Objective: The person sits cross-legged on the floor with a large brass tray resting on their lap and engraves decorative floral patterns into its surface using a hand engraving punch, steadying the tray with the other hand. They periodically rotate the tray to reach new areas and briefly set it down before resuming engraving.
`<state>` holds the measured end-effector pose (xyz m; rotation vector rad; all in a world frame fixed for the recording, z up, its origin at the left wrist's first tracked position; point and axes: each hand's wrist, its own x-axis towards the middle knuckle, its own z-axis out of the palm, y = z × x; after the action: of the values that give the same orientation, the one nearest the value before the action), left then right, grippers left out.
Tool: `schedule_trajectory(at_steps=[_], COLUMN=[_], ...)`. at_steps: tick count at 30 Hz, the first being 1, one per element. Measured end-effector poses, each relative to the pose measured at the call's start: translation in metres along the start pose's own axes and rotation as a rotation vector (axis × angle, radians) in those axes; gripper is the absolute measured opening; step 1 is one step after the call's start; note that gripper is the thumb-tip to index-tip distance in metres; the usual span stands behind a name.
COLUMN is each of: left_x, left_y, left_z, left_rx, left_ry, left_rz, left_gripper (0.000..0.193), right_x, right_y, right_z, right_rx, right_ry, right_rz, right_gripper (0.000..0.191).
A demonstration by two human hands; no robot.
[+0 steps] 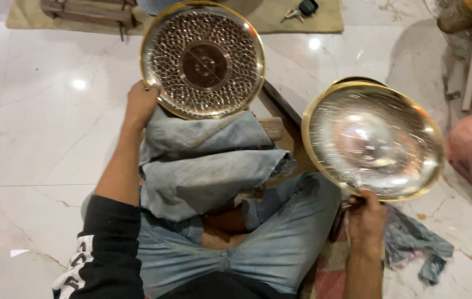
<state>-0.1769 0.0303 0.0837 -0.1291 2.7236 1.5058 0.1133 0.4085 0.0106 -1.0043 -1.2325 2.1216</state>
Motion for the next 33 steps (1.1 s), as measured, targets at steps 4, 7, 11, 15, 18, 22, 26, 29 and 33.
schedule_trajectory(at_steps=[4, 7, 11, 15, 18, 22, 26, 29, 33], left_x=[-0.004, -0.001, 0.0, 0.001, 0.006, 0.009, 0.003, -0.017, -0.062], left_y=[0.01, 0.013, 0.013, 0.018, 0.02, 0.009, -0.016, -0.037, -0.061], left_z=[-0.001, -0.004, -0.01, -0.015, -0.019, -0.026, -0.039, -0.04, -0.029], left_rx=[0.162, 0.168, 0.138, 0.072, -0.025, -0.192, -0.697, -0.804, -0.751], left_ry=[0.019, 0.082, 0.212, 0.374, 0.51, 0.655, 0.598, 0.489, 0.39], left_rz=[-0.156, -0.189, -0.177, -0.107, -0.093, 0.044, 0.026, 0.019, 0.039], left_gripper=[0.031, 0.029, 0.026, 0.023, 0.025, 0.025, 0.026, 0.022, 0.014], right_x=[0.03, 0.04, 0.041, 0.037, 0.035, 0.029, 0.015, 0.002, -0.013], right_y=[-0.021, -0.025, -0.019, -0.014, -0.016, -0.02, -0.016, 0.0, 0.024], right_z=[-0.001, 0.0, 0.004, 0.007, 0.007, -0.005, -0.026, -0.034, -0.028], right_rx=[0.052, 0.135, 0.059, -0.112, -0.208, -0.389, -0.464, -0.557, -0.601], right_ry=[0.038, 0.001, 0.049, 0.096, 0.123, 0.113, -0.006, -0.045, -0.012], right_rz=[0.011, 0.073, 0.145, 0.191, 0.216, 0.328, 0.234, 0.214, 0.202], right_gripper=[0.006, 0.007, 0.008, 0.017, 0.024, 0.05, 0.045, 0.036, 0.035])
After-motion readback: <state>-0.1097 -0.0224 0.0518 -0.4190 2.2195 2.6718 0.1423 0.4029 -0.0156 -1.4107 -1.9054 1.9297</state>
